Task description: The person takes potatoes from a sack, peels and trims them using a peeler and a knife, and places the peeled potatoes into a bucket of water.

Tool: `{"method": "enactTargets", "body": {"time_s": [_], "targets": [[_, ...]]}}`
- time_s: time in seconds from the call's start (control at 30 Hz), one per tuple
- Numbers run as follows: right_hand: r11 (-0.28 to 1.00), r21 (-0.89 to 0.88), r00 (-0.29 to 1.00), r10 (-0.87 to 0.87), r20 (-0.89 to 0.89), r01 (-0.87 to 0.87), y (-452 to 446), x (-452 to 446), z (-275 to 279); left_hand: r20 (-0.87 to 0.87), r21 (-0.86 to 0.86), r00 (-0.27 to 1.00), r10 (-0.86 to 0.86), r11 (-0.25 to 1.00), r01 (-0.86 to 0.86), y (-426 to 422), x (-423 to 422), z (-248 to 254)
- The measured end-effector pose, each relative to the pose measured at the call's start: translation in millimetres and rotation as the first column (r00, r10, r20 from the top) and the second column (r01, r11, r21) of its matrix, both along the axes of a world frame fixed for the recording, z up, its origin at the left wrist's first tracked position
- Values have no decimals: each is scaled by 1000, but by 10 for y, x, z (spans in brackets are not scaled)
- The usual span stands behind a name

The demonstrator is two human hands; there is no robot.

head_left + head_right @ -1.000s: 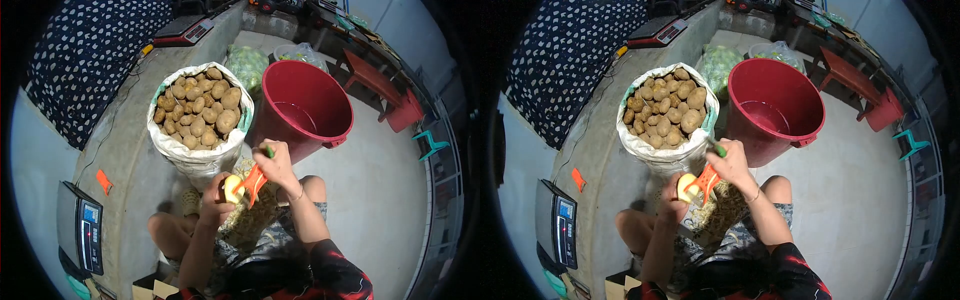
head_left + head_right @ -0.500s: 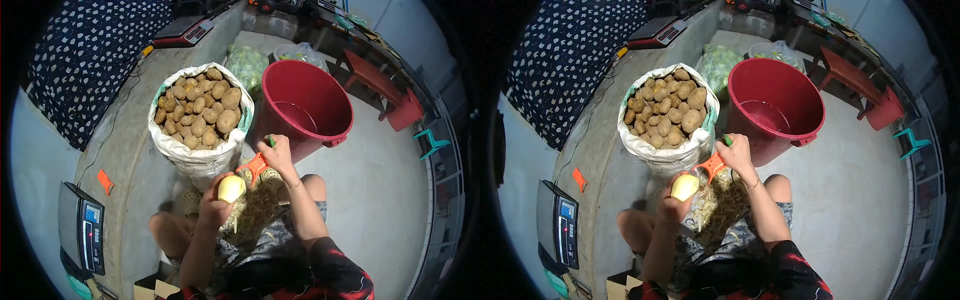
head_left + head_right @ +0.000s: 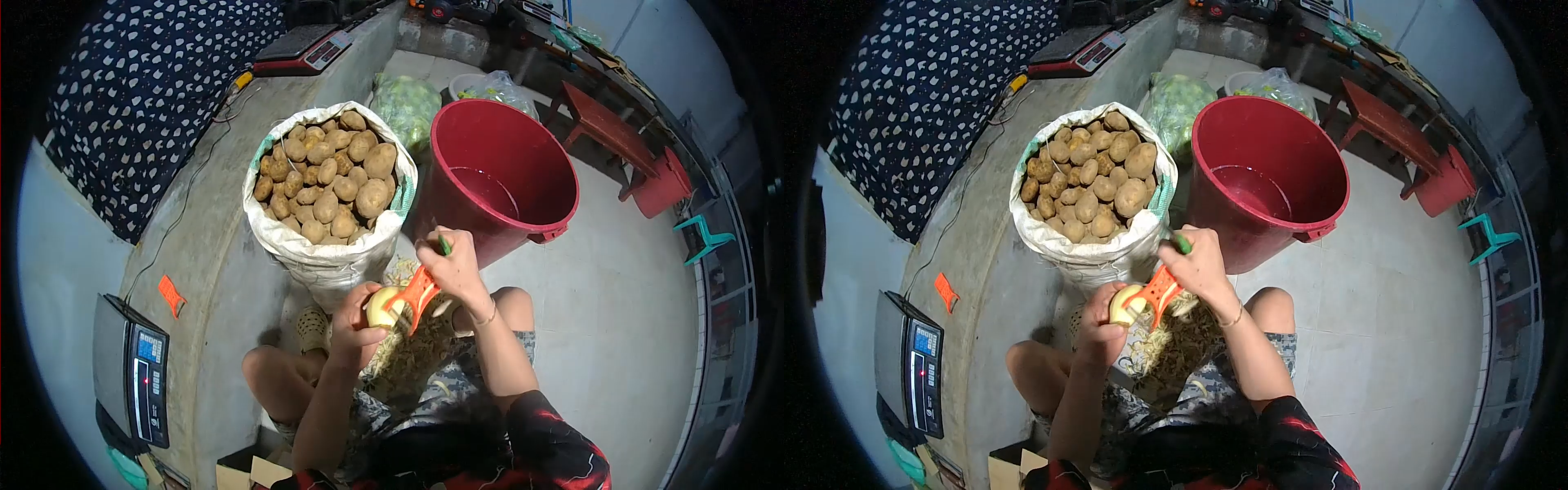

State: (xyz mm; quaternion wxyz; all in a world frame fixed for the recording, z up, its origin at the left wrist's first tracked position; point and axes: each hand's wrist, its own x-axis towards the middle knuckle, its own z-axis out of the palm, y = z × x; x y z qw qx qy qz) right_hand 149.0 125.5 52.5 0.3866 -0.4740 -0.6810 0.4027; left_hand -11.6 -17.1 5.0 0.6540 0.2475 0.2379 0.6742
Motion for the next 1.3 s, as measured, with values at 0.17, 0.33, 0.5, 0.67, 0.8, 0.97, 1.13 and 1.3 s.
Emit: {"method": "enactTargets", "body": {"time_s": [0.17, 0.33, 0.5, 0.67, 0.8, 0.97, 1.13, 1.3], "targets": [[978, 208, 993, -27, 116, 2, 192, 109, -222, 134, 72, 989, -65, 996, 56, -13, -15, -48], [986, 146, 997, 82, 12, -83, -51, 16, 9, -9, -5, 999, -44, 999, 44, -19, 26, 77], [989, 149, 998, -31, 63, 21, 106, 32, -109, 24, 27, 997, -71, 997, 71, -14, -15, -35], [988, 155, 995, 40, -94, -25, -37, -59, -53, 36, -16, 998, -58, 998, 59, -3, 30, 90], [934, 358, 998, -30, 56, 8, 134, 20, -169, -28, -30, 1000, -12, 999, 11, -27, 33, 8], [996, -30, 996, -80, -41, 79, 104, 14, -149, 225, 45, 969, -102, 995, 94, -9, 2, -21], [941, 338, 998, -45, 38, 30, 29, -18, -21, -2, -11, 1000, -20, 1000, 20, -22, 79, 125], [987, -107, 991, -124, -58, 117, 174, 76, -230, 82, -46, 995, -64, 997, 68, -43, 17, 133]]}}
